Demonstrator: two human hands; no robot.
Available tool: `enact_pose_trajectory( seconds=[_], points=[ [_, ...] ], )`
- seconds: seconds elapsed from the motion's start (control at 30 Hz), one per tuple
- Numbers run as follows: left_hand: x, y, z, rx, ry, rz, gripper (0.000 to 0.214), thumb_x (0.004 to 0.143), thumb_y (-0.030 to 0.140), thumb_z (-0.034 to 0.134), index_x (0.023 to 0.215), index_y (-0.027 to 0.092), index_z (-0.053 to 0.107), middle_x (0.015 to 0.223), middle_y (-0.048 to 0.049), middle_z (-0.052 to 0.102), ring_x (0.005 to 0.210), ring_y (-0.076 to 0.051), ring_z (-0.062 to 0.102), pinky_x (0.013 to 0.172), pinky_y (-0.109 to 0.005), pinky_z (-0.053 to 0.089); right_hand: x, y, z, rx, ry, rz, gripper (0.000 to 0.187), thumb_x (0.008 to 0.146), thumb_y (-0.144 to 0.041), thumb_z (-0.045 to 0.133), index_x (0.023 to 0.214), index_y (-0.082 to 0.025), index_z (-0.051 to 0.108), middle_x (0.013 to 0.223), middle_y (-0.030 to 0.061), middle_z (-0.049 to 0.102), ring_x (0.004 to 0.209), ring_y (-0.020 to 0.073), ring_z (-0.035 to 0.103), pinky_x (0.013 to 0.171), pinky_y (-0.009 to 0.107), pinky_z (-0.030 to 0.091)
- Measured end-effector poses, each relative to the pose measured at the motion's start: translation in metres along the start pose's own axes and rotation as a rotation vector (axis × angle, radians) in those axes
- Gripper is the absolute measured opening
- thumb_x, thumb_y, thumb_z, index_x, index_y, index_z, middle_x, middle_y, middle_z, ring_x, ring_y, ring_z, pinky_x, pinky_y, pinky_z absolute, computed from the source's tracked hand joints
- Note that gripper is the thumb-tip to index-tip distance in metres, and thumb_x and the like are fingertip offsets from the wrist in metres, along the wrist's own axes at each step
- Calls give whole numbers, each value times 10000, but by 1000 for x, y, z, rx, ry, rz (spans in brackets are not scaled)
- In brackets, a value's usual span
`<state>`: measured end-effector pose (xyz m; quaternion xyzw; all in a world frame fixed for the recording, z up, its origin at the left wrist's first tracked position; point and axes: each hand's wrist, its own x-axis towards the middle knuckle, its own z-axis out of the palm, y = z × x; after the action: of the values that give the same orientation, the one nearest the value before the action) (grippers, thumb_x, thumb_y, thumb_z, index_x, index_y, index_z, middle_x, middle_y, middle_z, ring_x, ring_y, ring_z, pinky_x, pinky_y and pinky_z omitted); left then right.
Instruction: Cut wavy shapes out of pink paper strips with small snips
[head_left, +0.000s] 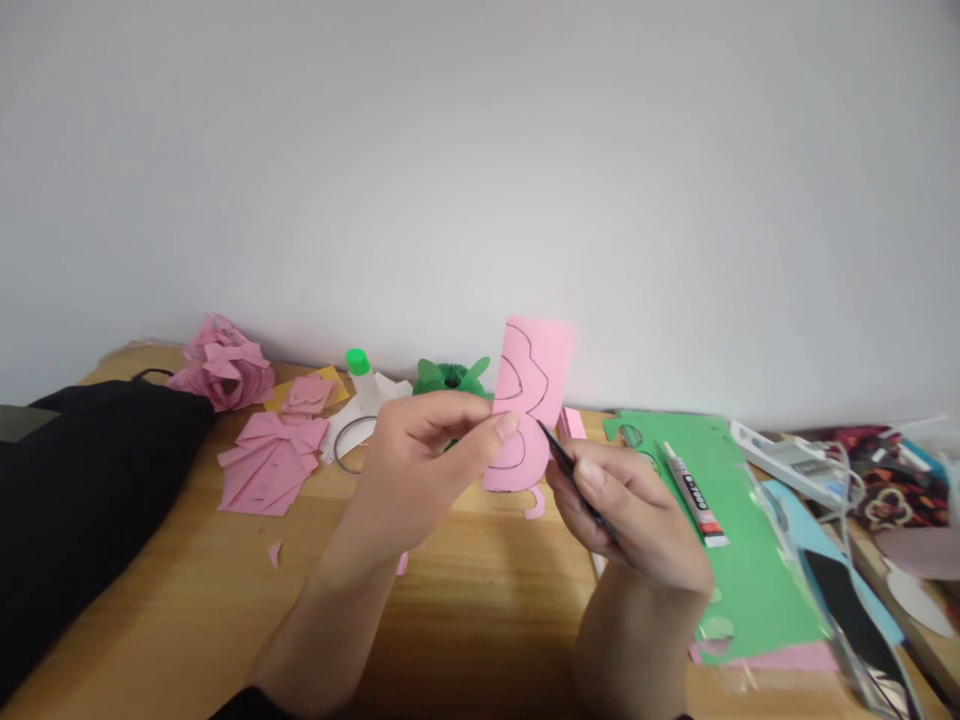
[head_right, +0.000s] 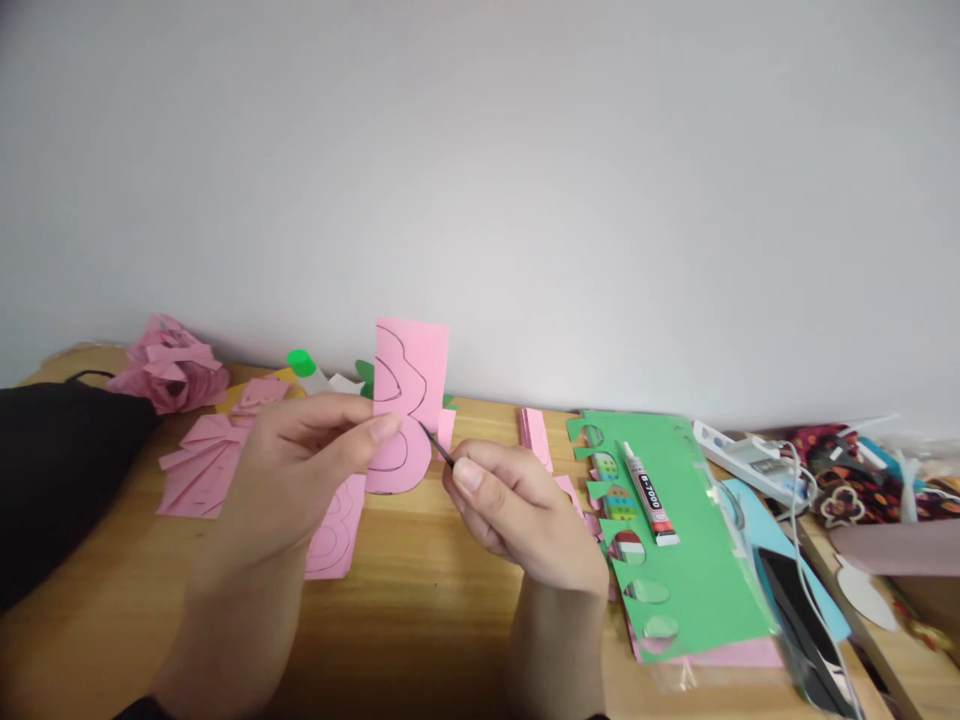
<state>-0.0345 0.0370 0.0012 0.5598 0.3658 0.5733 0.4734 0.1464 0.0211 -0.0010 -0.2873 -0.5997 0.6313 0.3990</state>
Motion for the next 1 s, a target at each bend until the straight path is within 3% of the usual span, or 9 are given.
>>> enact_pose_trajectory(
  seconds=[0.3,0.47,1.0],
  points=[
    [-1,1,-1,-9,-23,-14,263,814,154,632,557,177,582,509,58,448,498,-68,347,455,-200,319,1,0,-1,13,-21,-21,432,1008,-425,483,639,-219,393,454,-109,305,341,48,156,320,217,119],
    [-2,2,-2,1,-57,-50,234,778,150,664,556,174,594,532,44,488,526,-80,386,470,-212,331,0,1,-1,39,-33,-38,427,1017,-401,479,645,-206,402,458,-107,297,347,39,160,322,209,117],
    [-2,1,-1,3,-64,-16,266,847,165,610,582,175,621,544,45,576,536,-74,454,493,-187,383,0,-1,-3,47,-67,-16,431,1018,-399,485,647,-201,393,459,-104,295,349,34,159,327,203,113]
  ],
)
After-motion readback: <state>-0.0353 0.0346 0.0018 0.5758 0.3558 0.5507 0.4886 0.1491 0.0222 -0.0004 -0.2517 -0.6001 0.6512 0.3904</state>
